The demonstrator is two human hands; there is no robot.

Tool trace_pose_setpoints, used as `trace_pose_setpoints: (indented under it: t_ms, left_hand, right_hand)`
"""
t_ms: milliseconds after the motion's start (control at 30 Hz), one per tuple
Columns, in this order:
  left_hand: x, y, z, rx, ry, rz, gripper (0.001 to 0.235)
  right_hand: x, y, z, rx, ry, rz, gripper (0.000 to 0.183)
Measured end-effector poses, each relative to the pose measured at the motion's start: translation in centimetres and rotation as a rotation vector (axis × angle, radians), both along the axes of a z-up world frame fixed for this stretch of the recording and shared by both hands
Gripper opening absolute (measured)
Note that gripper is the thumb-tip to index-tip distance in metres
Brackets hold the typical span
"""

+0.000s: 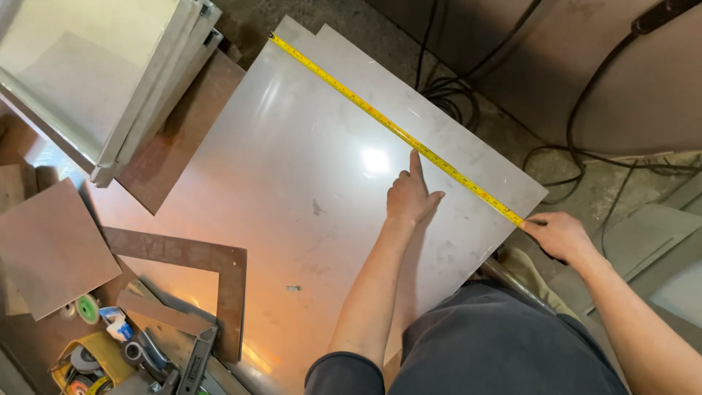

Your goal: Using a tape measure to check the dimensions of various metal sheets and drawer hardware in a fabrication setting.

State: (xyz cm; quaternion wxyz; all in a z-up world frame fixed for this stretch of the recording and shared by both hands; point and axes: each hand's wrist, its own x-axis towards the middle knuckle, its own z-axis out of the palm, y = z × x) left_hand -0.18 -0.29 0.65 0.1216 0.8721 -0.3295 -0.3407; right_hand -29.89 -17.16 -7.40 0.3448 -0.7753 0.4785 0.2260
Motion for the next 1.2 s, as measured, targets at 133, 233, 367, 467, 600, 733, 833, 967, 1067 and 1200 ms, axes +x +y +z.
trace_pose_setpoints:
  t_ms: [133,233,367,467,600,733,833,967,1067,1200]
  left_hand:
    - [-0.2,-0.1,-0.8,-0.01,-0.027,-0.007,0.12]
    - [0.4,-0.2,-1.1,0.045,0.012,-0.003,0.117]
    - [3.9,0.3,-1.8,0.005,-0.123,0.075,0.093]
    - [8.1,0.5,-0.7,0.066,-0.153,0.144,0.087]
    - [13.0,0.5,-0.4,0.096,-0.158,0.225,0.092]
    - [16.2,-0.2,0.0,0.101,-0.149,0.264,0.101]
    - [17.6,-0.7,1.2,0.127,-0.126,0.269,0.108]
    - [18.7,-0.9,1.7,0.122,-0.134,0.273,0.108]
    - [19.1,-0.9,1.3,0.099,-0.125,0.286,0.108]
    - [19.0,-0.6,0.8,0.086,-0.134,0.28,0.108]
  right_hand:
    - [-0.1,-0.2,-0.3,0.004,0.006,0.021,0.046]
    - [-0.3,-0.3,-0.6,-0.005,-0.015,0.034,0.047]
    - [-0.2,-0.6,-1.1,-0.002,0.009,0.028,0.047]
    - [0.1,-0.5,-0.4,0.026,0.057,-0.012,0.047]
    - [0.0,0.0,-0.4,0.037,0.124,-0.071,0.048]
    - [-0.9,0.1,-2.0,-0.064,0.04,-0.014,0.048]
    - [-0.7,0.5,-1.4,-0.038,0.129,-0.088,0.046]
    - [-0.4,0.9,-0.4,-0.076,0.14,-0.098,0.046]
    - [0.0,1.0,0.2,-0.048,0.176,-0.136,0.046]
    - [-0.7,1.2,-0.5,-0.115,0.132,-0.106,0.047]
